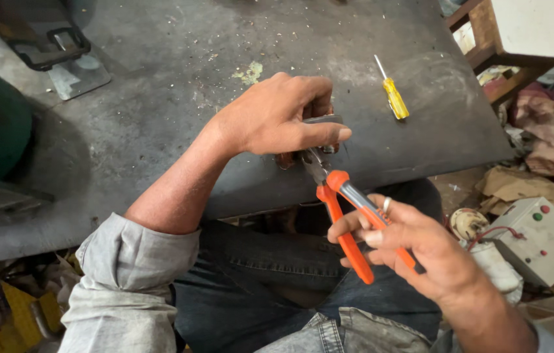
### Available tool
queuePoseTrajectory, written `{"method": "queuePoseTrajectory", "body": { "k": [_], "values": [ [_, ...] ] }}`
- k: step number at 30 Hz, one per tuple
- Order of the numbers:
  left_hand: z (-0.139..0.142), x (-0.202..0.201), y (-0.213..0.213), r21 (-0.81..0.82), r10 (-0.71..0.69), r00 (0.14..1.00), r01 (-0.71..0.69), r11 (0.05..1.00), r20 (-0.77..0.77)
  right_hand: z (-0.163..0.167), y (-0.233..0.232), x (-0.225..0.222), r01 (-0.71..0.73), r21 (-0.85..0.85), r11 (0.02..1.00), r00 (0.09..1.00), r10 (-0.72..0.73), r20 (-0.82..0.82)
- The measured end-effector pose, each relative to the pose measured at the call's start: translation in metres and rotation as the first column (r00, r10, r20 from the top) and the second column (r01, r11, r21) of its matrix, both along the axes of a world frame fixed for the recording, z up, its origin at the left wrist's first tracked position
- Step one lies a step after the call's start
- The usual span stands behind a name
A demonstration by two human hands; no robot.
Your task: The person removes copper windings from a motor stator using pliers and a screwdriver. They repeatedly pry and pull the copper coils out of the stator slots, placing the removed copper on the workbench.
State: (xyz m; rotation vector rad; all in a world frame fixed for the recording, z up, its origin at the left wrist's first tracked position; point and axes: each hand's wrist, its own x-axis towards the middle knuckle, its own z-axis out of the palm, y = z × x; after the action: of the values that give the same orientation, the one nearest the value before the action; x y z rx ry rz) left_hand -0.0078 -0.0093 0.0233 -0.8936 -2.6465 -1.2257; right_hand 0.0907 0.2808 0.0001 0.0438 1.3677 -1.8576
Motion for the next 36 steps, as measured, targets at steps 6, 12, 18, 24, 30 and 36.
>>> {"method": "queuePoseTrajectory", "body": {
  "k": [6,12,18,24,30,36],
  "values": [
    [0.002,0.001,0.000,-0.012,-0.064,0.997,0.064,0.998,-0.052,-0.004,0.006,-0.009,0.058,-0.235,0.970,0.989,-0.023,0.147],
    [0.013,0.002,-0.004,0.138,-0.141,0.960,0.109,0.984,0.243,-0.016,-0.020,0.008,0.061,0.715,0.697,0.804,0.390,-0.449],
    [0.021,0.003,-0.007,0.212,-0.228,0.913,0.162,0.964,0.338,-0.028,-0.059,0.032,0.502,0.574,0.647,0.141,0.594,-0.792],
    [0.020,0.002,-0.004,0.241,-0.165,0.909,0.074,0.968,0.384,-0.034,-0.052,0.023,0.550,0.479,0.684,-0.081,0.615,-0.784],
    [0.014,-0.003,-0.007,0.134,-0.050,0.936,0.004,0.991,0.348,-0.040,-0.043,0.032,0.491,0.503,0.711,0.326,0.386,-0.863],
    [0.009,0.002,-0.008,0.130,-0.028,0.919,-0.025,0.991,0.392,-0.045,-0.016,0.037,0.050,-0.324,0.945,0.995,-0.073,-0.061]
  ]
}}
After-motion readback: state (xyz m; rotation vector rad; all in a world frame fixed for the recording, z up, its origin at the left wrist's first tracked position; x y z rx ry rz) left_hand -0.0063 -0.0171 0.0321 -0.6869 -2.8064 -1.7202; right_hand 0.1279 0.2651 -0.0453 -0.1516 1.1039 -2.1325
